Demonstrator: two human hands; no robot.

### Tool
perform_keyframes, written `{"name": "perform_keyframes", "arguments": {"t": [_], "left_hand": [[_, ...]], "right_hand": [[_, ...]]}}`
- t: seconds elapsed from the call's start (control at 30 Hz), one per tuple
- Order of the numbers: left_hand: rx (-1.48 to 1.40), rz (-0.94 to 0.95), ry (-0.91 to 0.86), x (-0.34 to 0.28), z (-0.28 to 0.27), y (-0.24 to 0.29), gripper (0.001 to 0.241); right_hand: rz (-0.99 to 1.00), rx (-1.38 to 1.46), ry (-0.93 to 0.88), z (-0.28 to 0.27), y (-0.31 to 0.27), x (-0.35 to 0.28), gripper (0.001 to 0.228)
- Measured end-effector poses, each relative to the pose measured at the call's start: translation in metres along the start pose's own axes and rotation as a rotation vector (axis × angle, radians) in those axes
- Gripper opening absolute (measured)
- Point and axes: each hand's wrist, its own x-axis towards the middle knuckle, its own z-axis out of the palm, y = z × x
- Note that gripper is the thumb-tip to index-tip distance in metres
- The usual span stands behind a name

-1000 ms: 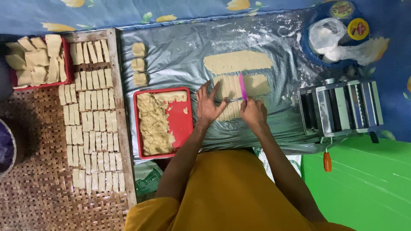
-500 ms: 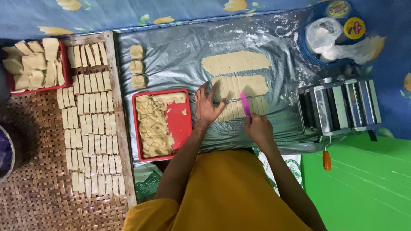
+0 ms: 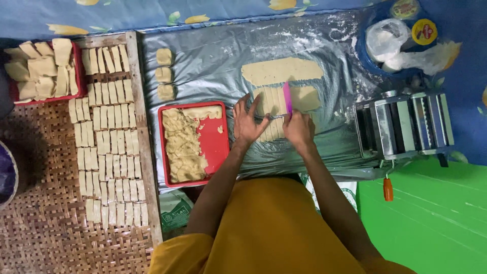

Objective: Cutting dough strips into smaller rectangular pieces and arranging them on a tray.

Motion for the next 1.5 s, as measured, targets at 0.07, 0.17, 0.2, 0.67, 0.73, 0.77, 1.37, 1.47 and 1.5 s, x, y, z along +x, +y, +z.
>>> {"name": "perform_keyframes", "arguments": {"t": [0.07, 0.17, 0.2, 0.67, 0.73, 0.77, 1.37, 1.47, 1.5], "left_hand": [[-0.001, 0.006, 0.004, -0.001, 0.003, -0.002, 0.064], [-0.025, -0.01, -0.009, 0.0, -0.004, 0.001, 0.065], [-0.022, -0.01, 0.002, 0.002, -0.006, 0.002, 0.065], [0.012, -0.005, -0.019, 0.002, -0.006, 0.003, 0.064], [0.012, -0.011, -0.023, 0.001, -0.004, 0.001, 0.064], [0.013, -0.016, -0.025, 0.001, -0.003, 0.0, 0.064], [0.323, -0.017, -0.308, 0.018, 0.058, 0.049, 0.056], [0.293, -0.06, -0.324, 0.013, 0.074, 0.044, 0.058], [0.297, -0.062, -0.322, 0.012, 0.072, 0.05, 0.058]], "right_hand": [[-0.045, 0.061, 0.026, -0.013, -0.012, 0.004, 0.032], [-0.145, 0.15, 0.102, -0.049, -0.026, -0.013, 0.026], [-0.156, 0.15, 0.106, -0.046, -0.017, -0.009, 0.026], [-0.034, 0.046, 0.025, -0.023, 0.018, 0.006, 0.031], [-0.035, 0.034, 0.03, -0.012, 0.018, 0.004, 0.03], [-0.037, 0.021, 0.036, -0.008, 0.017, 0.003, 0.03], [-0.054, -0.048, 0.031, -0.015, 0.025, 0.003, 0.025], [-0.105, 0.044, 0.027, -0.019, 0.028, 0.007, 0.021], [-0.108, 0.047, 0.026, -0.017, 0.031, 0.009, 0.021]]}}
